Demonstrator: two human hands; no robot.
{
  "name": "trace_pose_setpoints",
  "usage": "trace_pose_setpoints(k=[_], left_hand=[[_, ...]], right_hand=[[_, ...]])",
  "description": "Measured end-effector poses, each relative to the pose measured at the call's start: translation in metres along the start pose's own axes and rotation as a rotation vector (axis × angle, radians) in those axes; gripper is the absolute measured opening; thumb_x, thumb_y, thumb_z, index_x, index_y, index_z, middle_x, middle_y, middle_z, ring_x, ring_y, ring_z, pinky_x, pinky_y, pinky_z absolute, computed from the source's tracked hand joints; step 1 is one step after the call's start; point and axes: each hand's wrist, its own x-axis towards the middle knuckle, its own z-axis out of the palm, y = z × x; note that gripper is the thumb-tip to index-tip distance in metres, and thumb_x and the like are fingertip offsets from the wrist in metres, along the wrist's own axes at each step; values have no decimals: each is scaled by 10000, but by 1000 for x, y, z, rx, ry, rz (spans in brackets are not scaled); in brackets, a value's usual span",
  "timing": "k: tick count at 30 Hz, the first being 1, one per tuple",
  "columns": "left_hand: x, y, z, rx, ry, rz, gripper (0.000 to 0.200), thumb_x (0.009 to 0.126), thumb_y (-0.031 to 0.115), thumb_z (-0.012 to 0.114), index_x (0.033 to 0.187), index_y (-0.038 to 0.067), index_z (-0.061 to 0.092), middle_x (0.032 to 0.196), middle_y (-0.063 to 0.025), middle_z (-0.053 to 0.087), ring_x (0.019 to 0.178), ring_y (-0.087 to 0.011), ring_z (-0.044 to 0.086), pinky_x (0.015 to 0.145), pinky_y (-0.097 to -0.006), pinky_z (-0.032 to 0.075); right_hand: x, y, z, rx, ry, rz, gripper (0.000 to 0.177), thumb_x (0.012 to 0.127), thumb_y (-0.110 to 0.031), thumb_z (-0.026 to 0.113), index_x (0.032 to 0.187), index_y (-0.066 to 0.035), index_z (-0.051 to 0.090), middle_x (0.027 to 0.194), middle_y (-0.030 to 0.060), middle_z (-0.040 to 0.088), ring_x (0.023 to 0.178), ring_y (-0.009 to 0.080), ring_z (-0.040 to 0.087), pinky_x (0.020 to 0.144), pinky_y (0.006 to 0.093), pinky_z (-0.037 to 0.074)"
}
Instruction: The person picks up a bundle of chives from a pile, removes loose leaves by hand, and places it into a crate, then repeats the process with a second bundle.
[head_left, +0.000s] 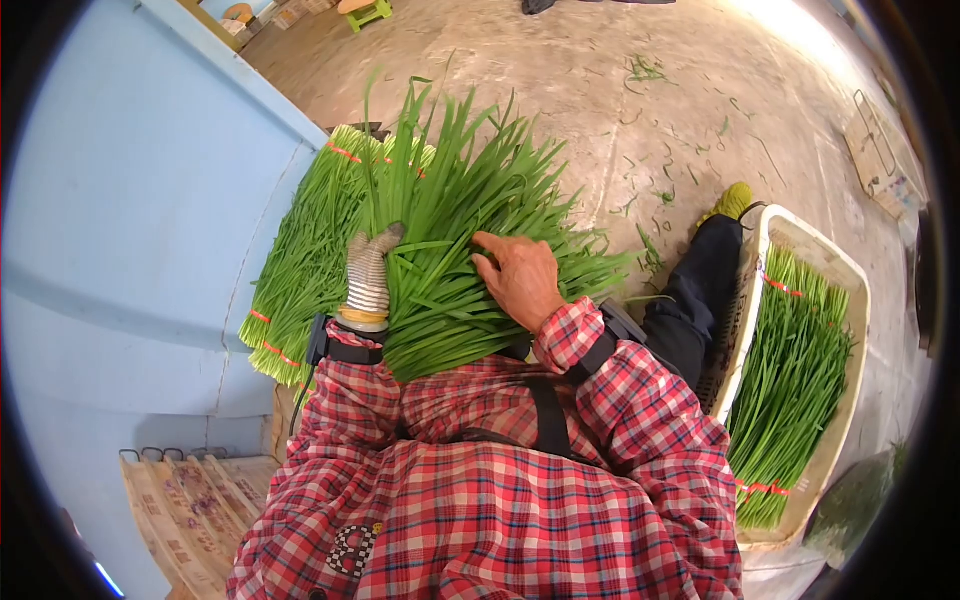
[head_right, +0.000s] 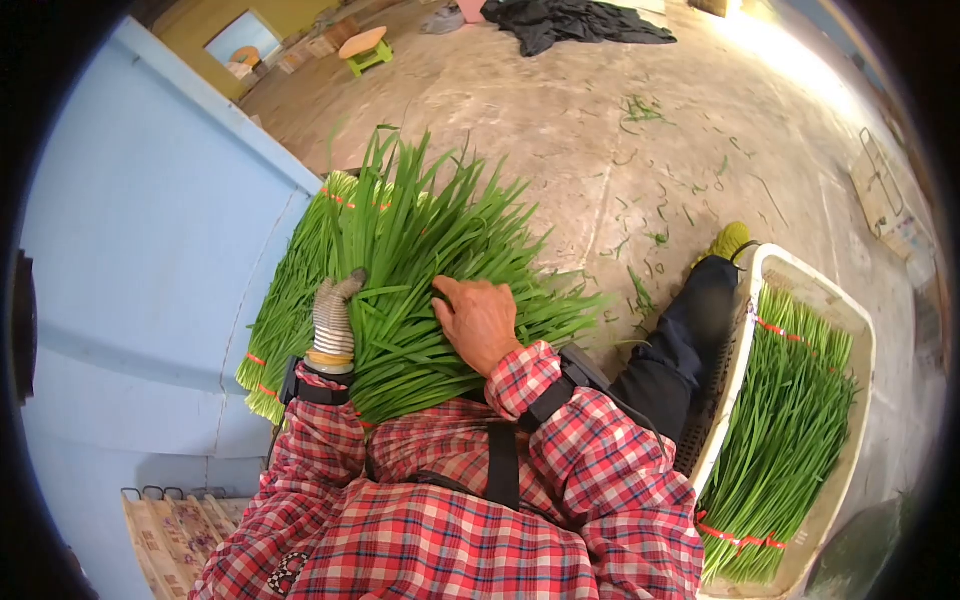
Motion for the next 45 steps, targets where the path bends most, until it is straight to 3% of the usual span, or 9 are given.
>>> trace_pose_setpoints(k=[14, 17, 21, 26, 32, 36, 40, 42, 45], left_hand=[[-2, -3, 0, 97, -99, 85, 293, 797, 89, 692, 1054, -35, 623, 941, -99, 677, 844, -184, 630, 802, -304, 497], [-3, 0, 1, 197, -140, 95, 348, 810, 103, 688, 1123, -26, 608, 996, -99, 675, 876, -184, 621, 833, -310, 484], [-2, 4, 9, 364, -353, 202, 530, 852, 178, 672, 1312, -10, 488, 1242, -171, 580, 1115, -245, 556, 975, -331, 422], [-17, 56, -16, 491, -237, 373, 570, 905, 241, 619, 1381, 4, 414, 1355, -209, 492, 1243, -283, 483, 1037, -344, 382], [-68, 106, -119, 329, -291, 135, 449, 902, 213, 612, 1263, -37, 519, 1121, -156, 638, 1016, -221, 618, 933, -314, 470], [-83, 45, -262, 422, 148, 21, 421, 873, 216, 621, 1216, -19, 553, 1066, -155, 650, 919, -190, 632, 815, -320, 513], [-114, -89, -353, 352, 125, -383, 379, 860, 39, 547, 1237, 4, 551, 1142, -94, 647, 981, -184, 630, 839, -337, 524], [-139, -100, -251, 918, -23, 68, 382, 915, 109, 529, 1289, 32, 524, 1217, -114, 613, 1084, -218, 597, 937, -378, 491], [-124, -116, -183, -214, -349, -46, 453, 989, 286, 447, 1384, 67, 419, 1366, -144, 491, 1230, -259, 499, 1061, -420, 405]], right_hand=[[11, 0, 12, 107, 47, 9, 74, 746, -154, 680, 815, -151, 707, 870, 41, 580, 901, 249, 543, 771, 387, 380], [13, 18, 13, 399, 178, 90, 82, 755, -123, 653, 826, -128, 694, 1042, 79, 621, 1023, 299, 564, 904, 464, 412], [18, 52, -42, -118, 586, 9, 115, 744, -65, 660, 857, -87, 655, 1235, 194, 517, 1171, 390, 472, 985, 475, 364], [7, 24, -97, -313, 499, -95, 414, 698, -25, 684, 1088, -111, 578, 1276, 202, 470, 1217, 407, 427, 1002, 524, 321], [-41, -46, -19, -155, -352, -441, 873, 613, -389, 822, 1367, -190, 428, 1464, 162, 310, 1391, 374, 233, 1068, 599, 231], [-43, -22, 1, -290, -413, -427, 966, 619, -411, 826, 1433, -226, 340, 1477, 144, 280, 1379, 361, 256, 1068, 590, 236], [-39, 2, 4, -160, -343, -374, 925, 652, -370, 813, 1433, -212, 344, 1463, 142, 299, 1349, 346, 311, 1044, 548, 285], [-37, 8, 3, -12, -373, -348, 927, 644, -327, 822, 1430, -198, 349, 1463, 142, 301, 1344, 356, 321, 1044, 504, 309], [-34, 8, -1, 14, -390, -356, 922, 629, -256, 836, 1420, -182, 366, 1453, 139, 323, 1337, 358, 333, 1027, 486, 332]])
